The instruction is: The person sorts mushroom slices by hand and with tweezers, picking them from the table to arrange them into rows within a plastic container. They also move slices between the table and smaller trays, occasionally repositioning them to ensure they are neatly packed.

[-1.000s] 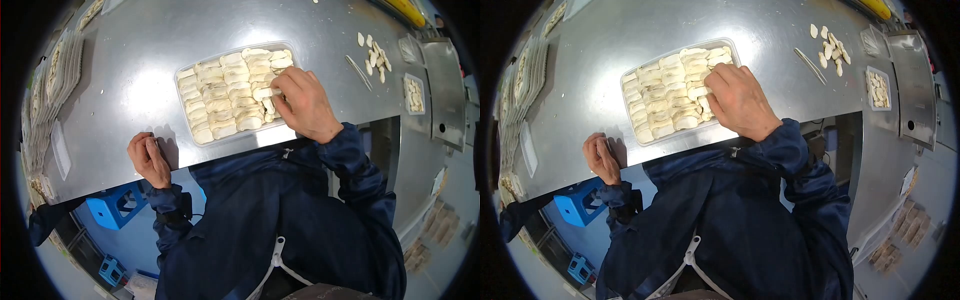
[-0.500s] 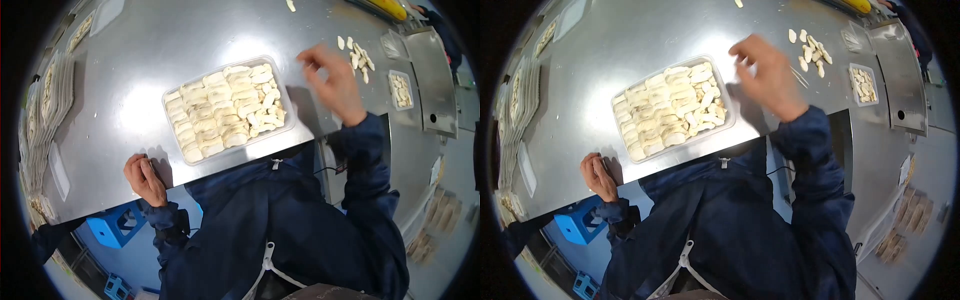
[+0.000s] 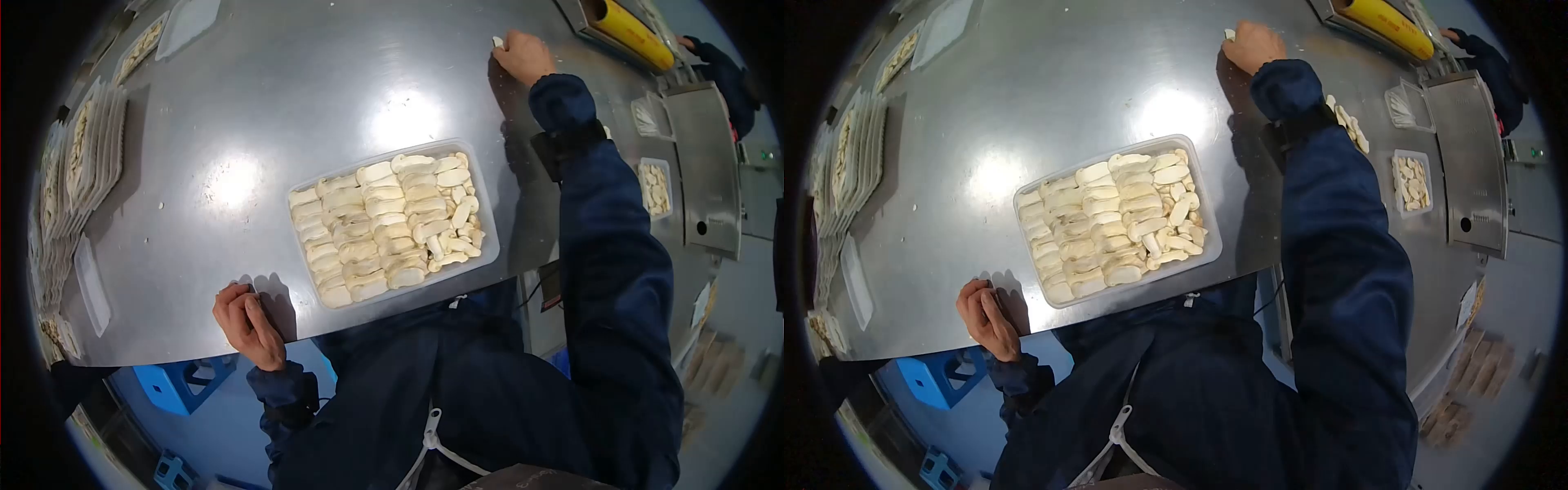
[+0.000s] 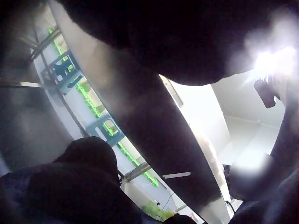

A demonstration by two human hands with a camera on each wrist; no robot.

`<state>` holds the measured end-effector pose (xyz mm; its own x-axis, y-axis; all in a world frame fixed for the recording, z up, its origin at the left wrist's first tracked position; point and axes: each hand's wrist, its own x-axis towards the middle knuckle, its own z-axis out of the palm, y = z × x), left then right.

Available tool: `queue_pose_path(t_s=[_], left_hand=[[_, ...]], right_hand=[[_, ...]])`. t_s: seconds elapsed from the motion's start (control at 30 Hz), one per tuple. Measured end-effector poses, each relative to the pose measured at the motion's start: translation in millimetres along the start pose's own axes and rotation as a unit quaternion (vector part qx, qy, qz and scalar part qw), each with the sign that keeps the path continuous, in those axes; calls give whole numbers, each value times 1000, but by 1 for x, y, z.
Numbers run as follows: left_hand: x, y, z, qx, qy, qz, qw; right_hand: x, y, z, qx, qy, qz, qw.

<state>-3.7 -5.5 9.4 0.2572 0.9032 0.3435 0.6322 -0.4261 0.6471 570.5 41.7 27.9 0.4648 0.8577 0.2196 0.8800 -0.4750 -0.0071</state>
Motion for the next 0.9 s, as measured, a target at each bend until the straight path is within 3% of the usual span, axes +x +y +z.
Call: queue_pose_path(t_s=[0.1,0.23,0.33,0.47,0.6,0.9], left_hand=[[0,2,0,6,4,7,1000],[2,3,1,-1,14,8,1000],[1,3,0,16,13,7,1000],[0,0,2,15,15,10,1000],[2,1,2,17,14,15,1000],[2,2,2,21,19,38,999]], right_hand=[[0,4,8,-17,34,-31,999],[-25,-6,-29,100,-6,-115,988],[-90,-48,-80,179,33,-274,944],[-182,-95,-125,206,-20,-387,898],[-218,-112,-112,230,-51,-385,892],[-228,-122,-100,237,-29,-378,894]])
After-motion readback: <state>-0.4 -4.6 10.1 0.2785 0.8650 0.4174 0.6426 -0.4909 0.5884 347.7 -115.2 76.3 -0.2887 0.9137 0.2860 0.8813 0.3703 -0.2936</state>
